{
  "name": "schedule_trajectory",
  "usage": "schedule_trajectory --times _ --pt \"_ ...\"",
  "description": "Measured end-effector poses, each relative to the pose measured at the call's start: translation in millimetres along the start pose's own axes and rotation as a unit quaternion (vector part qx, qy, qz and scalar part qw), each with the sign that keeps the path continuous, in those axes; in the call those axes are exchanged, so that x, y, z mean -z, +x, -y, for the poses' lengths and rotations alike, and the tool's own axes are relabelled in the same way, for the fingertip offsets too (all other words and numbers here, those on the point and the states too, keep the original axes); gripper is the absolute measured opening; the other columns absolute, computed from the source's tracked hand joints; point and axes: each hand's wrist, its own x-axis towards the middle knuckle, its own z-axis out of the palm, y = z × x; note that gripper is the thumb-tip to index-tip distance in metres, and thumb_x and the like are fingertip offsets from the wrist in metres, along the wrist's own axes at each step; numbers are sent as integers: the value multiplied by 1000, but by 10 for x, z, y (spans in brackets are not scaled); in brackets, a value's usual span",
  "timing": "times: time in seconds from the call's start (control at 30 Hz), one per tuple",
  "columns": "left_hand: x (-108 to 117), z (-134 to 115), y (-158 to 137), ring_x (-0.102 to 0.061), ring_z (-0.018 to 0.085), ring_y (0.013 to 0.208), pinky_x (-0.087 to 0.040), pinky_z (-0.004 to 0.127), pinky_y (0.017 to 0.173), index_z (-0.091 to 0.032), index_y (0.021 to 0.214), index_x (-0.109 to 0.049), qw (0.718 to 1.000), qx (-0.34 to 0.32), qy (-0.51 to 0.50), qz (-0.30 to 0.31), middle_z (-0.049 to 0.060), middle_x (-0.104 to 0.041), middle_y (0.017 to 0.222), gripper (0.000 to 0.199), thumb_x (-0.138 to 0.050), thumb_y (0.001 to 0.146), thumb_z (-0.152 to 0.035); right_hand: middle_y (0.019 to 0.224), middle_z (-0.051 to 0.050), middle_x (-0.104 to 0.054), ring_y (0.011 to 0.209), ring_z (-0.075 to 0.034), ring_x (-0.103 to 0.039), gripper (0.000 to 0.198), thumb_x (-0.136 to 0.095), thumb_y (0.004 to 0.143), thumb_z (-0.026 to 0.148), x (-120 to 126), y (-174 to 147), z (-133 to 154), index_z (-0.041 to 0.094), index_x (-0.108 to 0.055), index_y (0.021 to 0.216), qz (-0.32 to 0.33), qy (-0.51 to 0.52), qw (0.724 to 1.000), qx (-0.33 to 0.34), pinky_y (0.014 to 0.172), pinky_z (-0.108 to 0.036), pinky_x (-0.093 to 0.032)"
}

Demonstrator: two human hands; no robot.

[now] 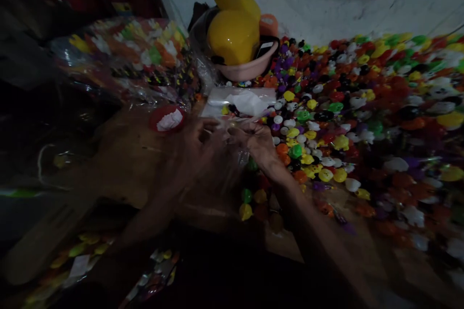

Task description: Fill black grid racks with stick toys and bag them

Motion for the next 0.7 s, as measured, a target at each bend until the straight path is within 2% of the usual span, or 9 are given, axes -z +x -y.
schedule_trajectory --times 0.1,0.2,0.27,0.33,0.4,0.53,0.57,0.63,0.7 --pt "-142 -45 -82 -58 12 67 -45 23 63 -21 94 -65 992 64 -88 65 -1 -68 83 34 -78 79 -48 55 2 -53 52 -11 -45 54 -82 65 69 -99 51 -61 22 -56 56 27 -19 999 -9 51 -27 -37" --pt "-227 85 -47 -55 11 68 -45 23 65 -20 80 -62 979 85 -177 60 -3 -64 75 28 -77 78 -44 58 1 -55 55 -12 -48 59 -73 69 78 -41 45 -102 22 -59 61 52 -50 997 -36 53 -27 -40" --pt "-239 160 -12 -55 12 68 -45 23 67 -19 76 -64 975 79 -204 42 -3 -63 72 25 -74 81 -41 62 0 -59 59 -13 -54 58 -74 71 78 59 16 -79 22 -63 67 81 -62 994 -38 57 -27 -45" --pt "-228 189 10 -57 12 70 -45 24 70 -19 76 -67 978 62 -198 29 -3 -66 73 20 -71 83 -37 64 -1 -62 63 -14 -58 56 -75 73 76 163 -16 -8 21 -65 69 123 -86 989 -18 61 -26 -47" --pt "-208 179 16 -58 13 71 -45 25 71 -19 77 -69 985 40 -168 8 -2 -68 75 17 -68 85 -35 60 0 -61 58 -12 -54 57 -75 74 74 243 -45 88 19 -64 64 146 -140 979 11 57 -26 -43" --pt "-201 108 -23 -55 12 63 -42 26 64 -21 76 -68 996 -1 -91 -9 -4 -64 67 20 -66 90 -36 49 4 -48 48 -7 -36 61 -81 69 70 329 -112 199 19 -53 52 90 -195 976 36 47 -24 -26" --pt "-216 86 -43 -55 13 62 -42 26 63 -21 76 -67 997 -9 -80 -4 -4 -64 66 20 -66 91 -34 51 4 -50 49 -7 -38 59 -84 66 68 342 -130 192 19 -55 53 72 -179 980 35 47 -24 -28" --pt "-274 37 -93 -57 13 64 -43 26 64 -22 76 -66 997 -15 -71 -3 -3 -65 69 17 -65 91 -30 65 1 -63 58 -12 -52 50 -88 63 64 358 -161 150 19 -65 67 66 -140 988 28 53 -25 -41" --pt "-363 -15 -151 -60 14 69 -46 26 68 -23 79 -66 997 -22 -73 -7 -2 -69 76 9 -66 88 -24 84 -3 -73 77 -19 -65 48 -87 67 63 353 -177 103 22 -74 87 83 -124 988 25 68 -30 -53"
